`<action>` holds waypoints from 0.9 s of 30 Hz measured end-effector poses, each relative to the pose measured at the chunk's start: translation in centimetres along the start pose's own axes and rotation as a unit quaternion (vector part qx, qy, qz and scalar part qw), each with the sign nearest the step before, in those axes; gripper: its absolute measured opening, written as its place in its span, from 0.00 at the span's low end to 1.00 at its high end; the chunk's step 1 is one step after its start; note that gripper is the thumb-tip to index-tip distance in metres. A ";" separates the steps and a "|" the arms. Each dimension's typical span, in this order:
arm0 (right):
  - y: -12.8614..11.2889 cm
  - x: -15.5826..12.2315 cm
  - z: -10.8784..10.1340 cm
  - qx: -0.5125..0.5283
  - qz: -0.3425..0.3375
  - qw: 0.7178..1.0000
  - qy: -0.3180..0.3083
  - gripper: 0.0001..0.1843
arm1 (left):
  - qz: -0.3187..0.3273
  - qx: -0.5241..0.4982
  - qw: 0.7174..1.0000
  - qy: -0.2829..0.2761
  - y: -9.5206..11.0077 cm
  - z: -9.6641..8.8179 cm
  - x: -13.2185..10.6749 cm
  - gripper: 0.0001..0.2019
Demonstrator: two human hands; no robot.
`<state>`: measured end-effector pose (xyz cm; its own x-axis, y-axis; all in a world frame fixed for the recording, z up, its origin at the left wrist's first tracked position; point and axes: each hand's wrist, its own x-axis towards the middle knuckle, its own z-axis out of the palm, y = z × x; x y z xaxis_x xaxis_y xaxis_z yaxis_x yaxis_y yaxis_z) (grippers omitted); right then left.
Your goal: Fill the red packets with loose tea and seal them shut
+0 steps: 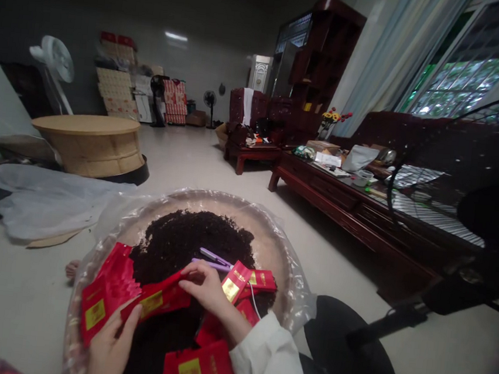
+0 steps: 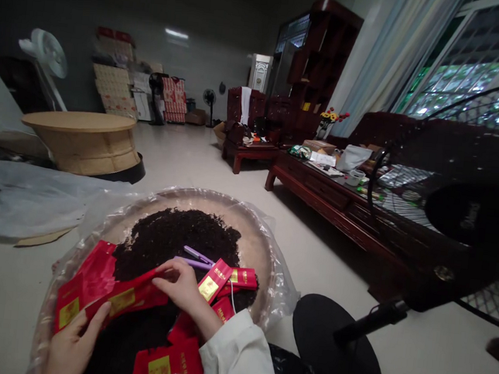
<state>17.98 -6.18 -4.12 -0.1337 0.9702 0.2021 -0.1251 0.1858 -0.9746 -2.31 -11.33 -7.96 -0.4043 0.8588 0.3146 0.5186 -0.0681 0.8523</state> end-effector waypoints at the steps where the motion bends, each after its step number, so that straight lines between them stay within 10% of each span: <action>1: -0.1 0.0 0.0 0.005 0.001 1.000 -0.010 0.10 | 0.013 0.005 1.000 -0.020 0.1 0.0 0.0 0.20; 10: 0.0 0.2 -0.3 0.171 0.126 0.977 -0.038 0.26 | 0.191 0.054 0.980 0.028 3.7 -1.2 -0.3 0.16; 27: 0.5 -0.9 1.3 0.240 0.158 0.956 -0.059 0.23 | 0.166 0.044 0.983 0.064 5.7 -1.0 -0.8 0.20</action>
<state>16.81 -7.21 -4.63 -0.3448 0.9369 -0.0573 -0.4944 -0.2331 -0.8374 0.27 -12.93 -2.97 -0.2906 0.7259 0.6234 0.6989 -0.2839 0.6564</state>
